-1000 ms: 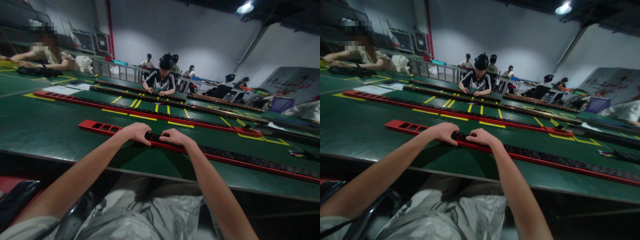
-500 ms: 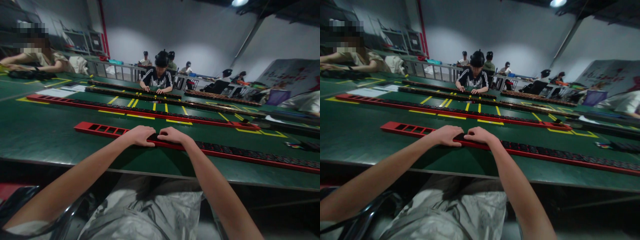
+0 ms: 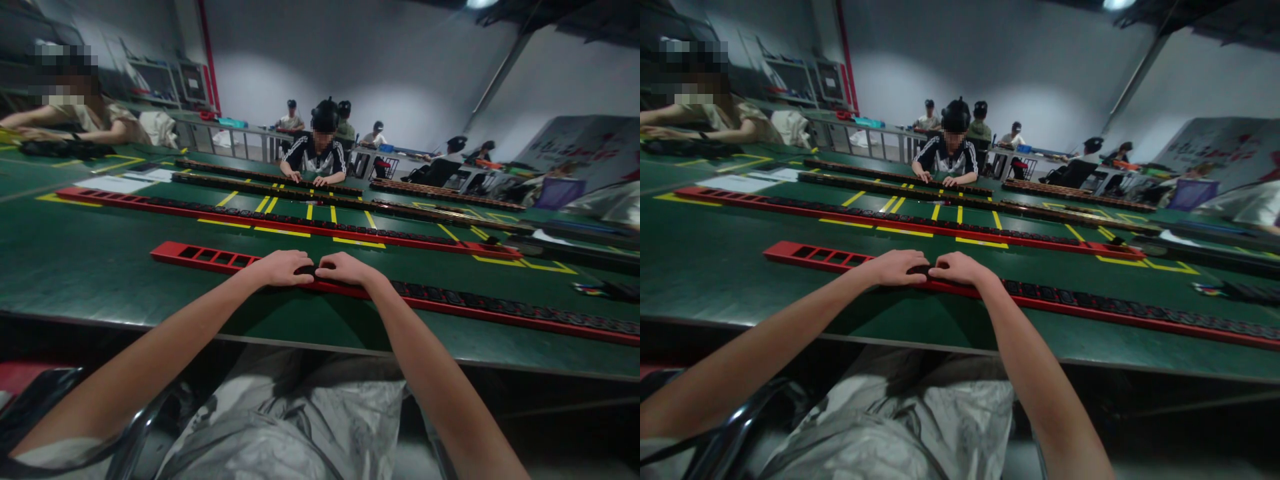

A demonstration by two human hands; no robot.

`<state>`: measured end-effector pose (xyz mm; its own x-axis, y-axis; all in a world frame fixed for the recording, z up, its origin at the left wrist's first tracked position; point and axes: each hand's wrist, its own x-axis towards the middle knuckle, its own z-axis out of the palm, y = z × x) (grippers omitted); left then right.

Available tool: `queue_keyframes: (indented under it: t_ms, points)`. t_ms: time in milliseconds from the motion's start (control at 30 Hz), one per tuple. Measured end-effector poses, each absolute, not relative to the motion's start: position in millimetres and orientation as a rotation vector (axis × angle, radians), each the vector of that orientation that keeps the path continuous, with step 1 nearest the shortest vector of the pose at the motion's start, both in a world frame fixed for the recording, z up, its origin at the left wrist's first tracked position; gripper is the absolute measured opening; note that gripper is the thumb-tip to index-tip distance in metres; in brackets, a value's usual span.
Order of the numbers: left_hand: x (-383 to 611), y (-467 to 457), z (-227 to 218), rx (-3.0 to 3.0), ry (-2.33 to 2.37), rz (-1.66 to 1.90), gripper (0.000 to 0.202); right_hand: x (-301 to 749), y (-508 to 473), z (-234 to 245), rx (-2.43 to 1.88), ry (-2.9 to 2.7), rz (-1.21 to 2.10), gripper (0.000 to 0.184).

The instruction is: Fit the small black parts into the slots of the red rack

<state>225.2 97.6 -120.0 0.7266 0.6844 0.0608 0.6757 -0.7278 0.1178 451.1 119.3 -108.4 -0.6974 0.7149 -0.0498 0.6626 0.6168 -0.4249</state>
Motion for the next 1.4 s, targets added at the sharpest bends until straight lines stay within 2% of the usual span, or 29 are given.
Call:
queue_keyframes:
  t_ms: [267, 1167, 1400]
  points:
    - [221, 104, -124, 2.749, 1.125, 0.158, 0.064, 452, 122, -111, -1.156, -2.716, 0.627, 0.042]
    - [217, 109, -124, 2.687, 1.094, 0.157, 0.066, 452, 120, -109, -1.161, -2.723, 0.629, 0.043]
    - [217, 111, -126, 2.678, 1.094, 0.165, 0.060, 451, 120, -110, -1.166, -2.720, 0.621, 0.042]
